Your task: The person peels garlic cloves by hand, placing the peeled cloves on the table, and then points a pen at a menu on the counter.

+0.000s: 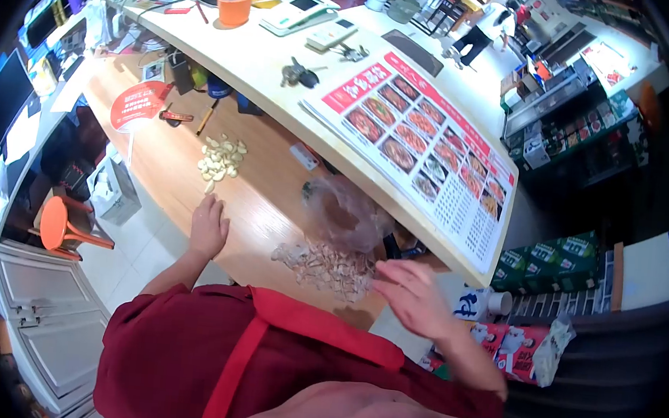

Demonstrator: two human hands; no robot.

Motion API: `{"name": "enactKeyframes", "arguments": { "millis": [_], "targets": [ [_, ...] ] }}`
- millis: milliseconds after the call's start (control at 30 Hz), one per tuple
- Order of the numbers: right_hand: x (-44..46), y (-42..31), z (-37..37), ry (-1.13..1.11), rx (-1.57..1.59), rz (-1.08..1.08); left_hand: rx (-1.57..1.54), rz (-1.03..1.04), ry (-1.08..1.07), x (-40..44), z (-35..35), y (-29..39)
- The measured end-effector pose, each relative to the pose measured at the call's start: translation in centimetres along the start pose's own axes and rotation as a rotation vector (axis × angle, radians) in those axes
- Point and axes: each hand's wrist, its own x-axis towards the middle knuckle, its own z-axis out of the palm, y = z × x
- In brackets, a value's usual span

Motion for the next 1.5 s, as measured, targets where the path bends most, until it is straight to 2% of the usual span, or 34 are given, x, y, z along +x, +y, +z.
{"name": "enactKeyframes", "arguments": {
  "millis": [100, 167, 233, 300, 367, 467, 500, 533, 567, 667, 767, 867, 967, 1100, 1133, 1200, 1267, 1300, 1333, 1367, 1400, 1433, 1467, 1500],
  "targets": [
    [7.3, 3.3, -4.3, -0.039, -0.162, -0.207, 0.011, 0.005, -0.039, 0.2, -0.2, -0.2],
    [13.4, 6.4, -5.4, 0.067, -0.28, -0.265, -0.002, -0.037, -0.089, 0.8, -0.8, -0.1],
    [20.6, 9.8, -6.2, -0.001, -0.273, -0.251, 0.0, -0.05, -0.097, 0.6, -0.8, -0.1],
    [27.6, 13.5, -5.7, -0.054, -0.287, -0.095, -0.028, -0.061, -0.089, 0.6, -0.9, -0.1],
    [34.7, 17.3, -4.2, 0.106, -0.377, -0.085, -0.059, -0.085, -0.105, 0.9, -0.9, -0.4],
    [45.4, 18.8, -3.8, 0.205, -0.515, -0.092, -0.064, -0.083, -0.059, 0.9, -0.8, -0.5],
    [49.5, 22.3, -2.2, 0.254, -0.511, -0.161, -0.085, -0.081, -0.064, 1.0, -0.8, -0.8],
    [52.2, 22.4, -1.6, 0.295, -0.619, -0.148, -0.109, -0.082, -0.07, 1.0, -0.8, -1.0],
    [54.5, 22.2, -1.2, 0.256, -0.698, -0.148, -0.138, -0.087, -0.076, 0.9, -0.6, -1.3],
    [60.4, 22.8, 0.2, 0.014, -0.44, 0.063, -0.103, 0.003, -0.024, 0.3, 0.9, -2.9],
    [63.1, 23.6, 2.4, 0.056, -0.621, 0.052, -0.07, 0.043, -0.002, 0.0, 1.8, -3.9],
    [64.0, 23.4, 3.3, 0.14, -0.435, 0.149, -0.058, 0.106, 0.083, 0.7, 0.7, -3.3],
    [64.5, 24.0, 3.5, 0.07, -0.623, -0.014, -0.022, 0.104, 0.086, 0.9, 0.3, -3.0],
    [62.1, 23.1, 0.4, 0.018, -0.964, -0.154, -0.092, 0.013, -0.054, -0.2, 1.4, -4.0],
    [60.1, 22.3, -0.8, 0.261, -0.703, -0.128, -0.105, -0.02, -0.07, 0.2, 0.6, -3.1],
    [57.0, 22.8, -4.2, 0.043, -0.78, 0.048, -0.129, -0.071, -0.07, 0.8, -0.4, -2.0],
    [52.3, 23.3, -6.9, 0.083, -0.881, 0.082, -0.164, -0.106, -0.063, 1.0, -1.2, -1.0],
    [48.2, 20.2, -8.4, 0.09, -0.752, 0.196, -0.143, -0.138, -0.07, 0.7, -1.0, -0.9],
    [44.7, 20.3, -9.4, 0.079, -0.741, 0.211, -0.138, -0.146, -0.069, 0.3, -0.4, -1.0],
    [40.7, 22.2, -10.2, 0.051, -0.685, 0.13, -0.136, -0.154, -0.065, 0.1, 0.0, -1.1],
    [36.3, 24.2, -10.7, -0.095, -0.527, 0.268, -0.107, -0.171, -0.091, 0.5, 0.0, -1.7],
    [27.2, 19.8, -10.9, -0.133, -0.499, 0.282, -0.092, -0.171, -0.138, 0.2, 0.3, -1.5],
    [21.8, 18.5, -10.8, -0.133, -0.464, 0.345, -0.086, -0.138, -0.109, -0.3, 0.5, -1.4],
    [17.7, 15.4, -10.6, -0.173, -0.39, 0.503, -0.079, -0.111, -0.073, -0.4, 0.7, -1.3]
  ]
}}
